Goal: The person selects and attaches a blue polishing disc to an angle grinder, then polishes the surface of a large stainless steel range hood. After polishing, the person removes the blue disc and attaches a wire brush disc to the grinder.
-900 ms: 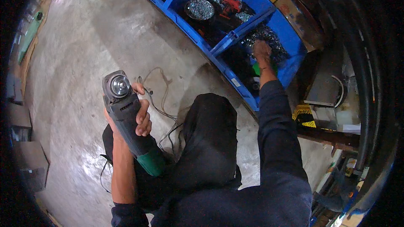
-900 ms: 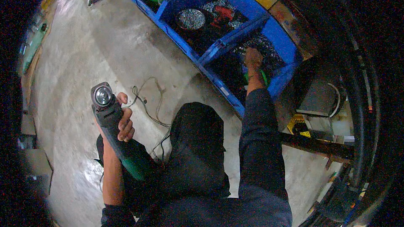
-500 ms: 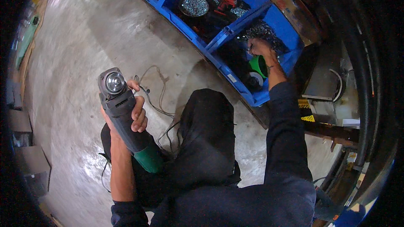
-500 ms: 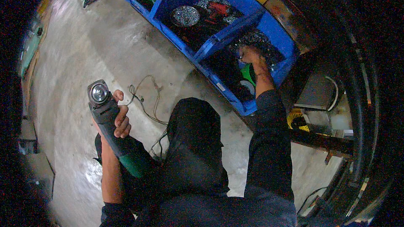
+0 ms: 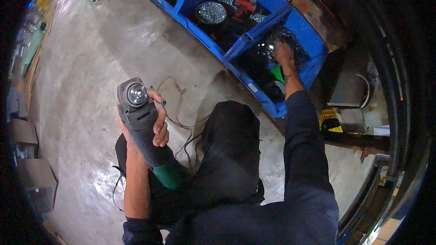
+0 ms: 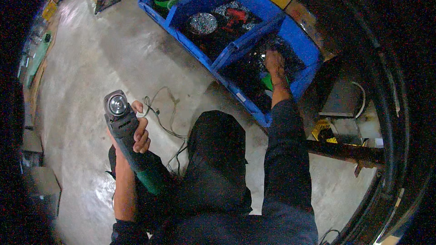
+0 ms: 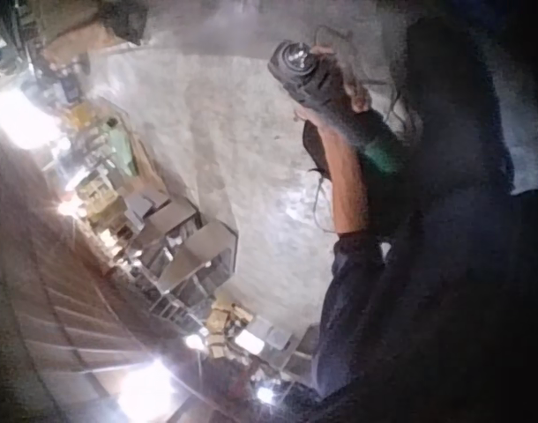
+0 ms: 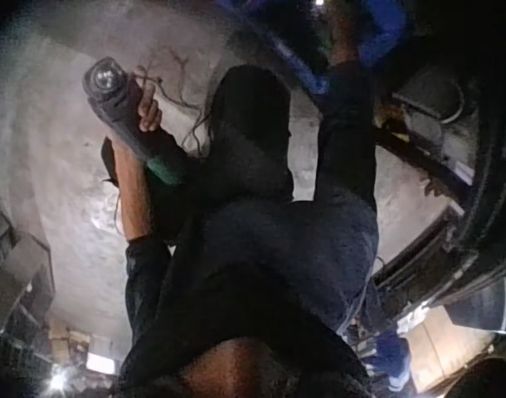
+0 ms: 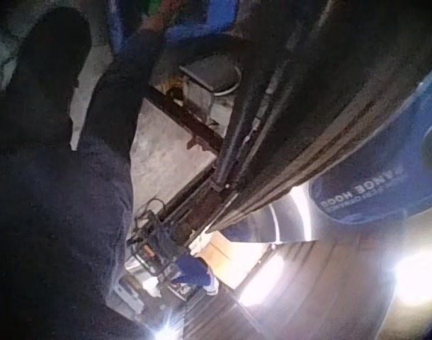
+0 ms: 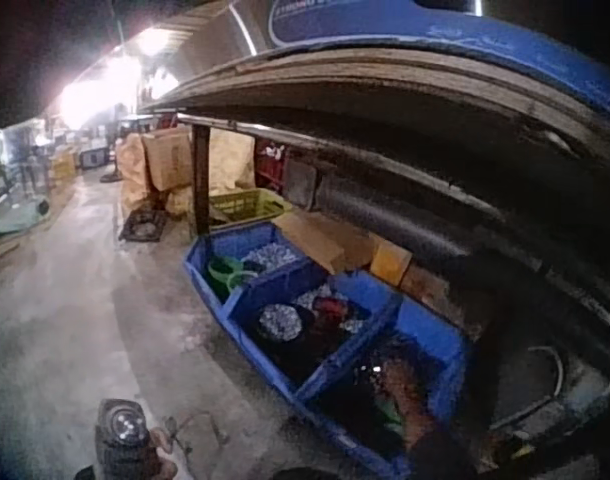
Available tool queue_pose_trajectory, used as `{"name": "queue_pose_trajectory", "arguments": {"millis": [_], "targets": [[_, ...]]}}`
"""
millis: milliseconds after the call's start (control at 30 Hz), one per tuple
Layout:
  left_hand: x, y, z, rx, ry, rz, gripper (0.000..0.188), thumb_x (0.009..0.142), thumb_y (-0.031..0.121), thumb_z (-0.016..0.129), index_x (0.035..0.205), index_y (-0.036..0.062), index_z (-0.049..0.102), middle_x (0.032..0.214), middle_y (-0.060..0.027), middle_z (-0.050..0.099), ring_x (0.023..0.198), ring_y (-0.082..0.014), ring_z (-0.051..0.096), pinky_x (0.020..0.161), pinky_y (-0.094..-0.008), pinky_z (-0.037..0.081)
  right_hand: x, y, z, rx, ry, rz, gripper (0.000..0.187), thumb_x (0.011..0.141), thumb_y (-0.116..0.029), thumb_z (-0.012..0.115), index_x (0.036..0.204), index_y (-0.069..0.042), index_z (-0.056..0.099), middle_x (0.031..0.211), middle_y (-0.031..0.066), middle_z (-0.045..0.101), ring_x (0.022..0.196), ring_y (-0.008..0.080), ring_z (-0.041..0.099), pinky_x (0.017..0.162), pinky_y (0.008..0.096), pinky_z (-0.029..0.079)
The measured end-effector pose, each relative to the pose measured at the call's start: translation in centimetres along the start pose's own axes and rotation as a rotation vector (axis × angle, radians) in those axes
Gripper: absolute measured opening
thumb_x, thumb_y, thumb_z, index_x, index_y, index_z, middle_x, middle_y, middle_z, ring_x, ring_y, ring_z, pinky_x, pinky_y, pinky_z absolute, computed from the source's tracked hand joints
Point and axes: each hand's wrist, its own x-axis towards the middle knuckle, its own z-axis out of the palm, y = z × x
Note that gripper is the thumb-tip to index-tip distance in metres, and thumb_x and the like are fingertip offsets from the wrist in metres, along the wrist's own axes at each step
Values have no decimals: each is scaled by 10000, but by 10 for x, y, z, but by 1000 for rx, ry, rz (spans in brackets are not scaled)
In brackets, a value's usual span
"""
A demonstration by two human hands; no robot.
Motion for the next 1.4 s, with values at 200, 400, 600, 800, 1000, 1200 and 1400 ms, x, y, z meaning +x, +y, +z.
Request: {"name": "queue_pose_trajectory", "arguments": {"millis": [200,400,600,800,1000,1200,1400], "targets": [[3,-6,4,56,-29,3,887,1004,805,341,1311,-23,430,665,-183,560,407,-282,571,386,-403,505,-2,21,-15,44,-220,-307,310,893,-198,741,1202,-177,721,1143,156,771,1100,377,726,932,506,579],[1,-7,8,22,-7,11,883,1012,789,340,1310,-38,429,670,-194,569,431,-291,602,401,-409,522,2,27,12,-38,-284,-344,395,883,-260,785,1255,-189,673,1132,155,767,1095,392,720,926,500,575],[15,-15,6,28,-50,-53,919,994,818,324,1316,-37,428,659,-197,564,426,-295,592,398,-415,509,2,66,41,20,66,-159,512,921,-290,762,1354,-98,567,1245,176,732,1168,436,681,965,571,548],[1,-10,10,54,19,-12,913,987,825,322,1305,-24,434,647,-194,555,418,-302,584,396,-421,506,0,19,8,137,-167,-58,440,948,-191,718,1351,-103,565,1360,223,662,1277,427,624,1021,559,527],[-11,-3,8,77,64,39,915,984,833,311,1302,-16,435,644,-191,551,415,-304,579,399,-426,505,6,-5,3,102,-254,-373,467,904,-93,724,1344,-105,568,1369,217,646,1268,439,623,1027,548,527],[8,-13,15,50,30,-25,926,985,836,273,1292,-22,436,647,-201,560,417,-313,584,407,-432,510,35,64,63,276,79,-309,502,901,-201,737,1355,-69,568,1283,231,697,1216,457,652,1018,547,536],[-13,-6,18,109,133,15,920,994,818,255,1286,-34,445,627,-208,562,413,-327,590,409,-433,517,26,-18,50,241,13,-15,477,929,-287,671,1349,-73,598,1196,243,739,1141,475,685,964,579,556]]}}
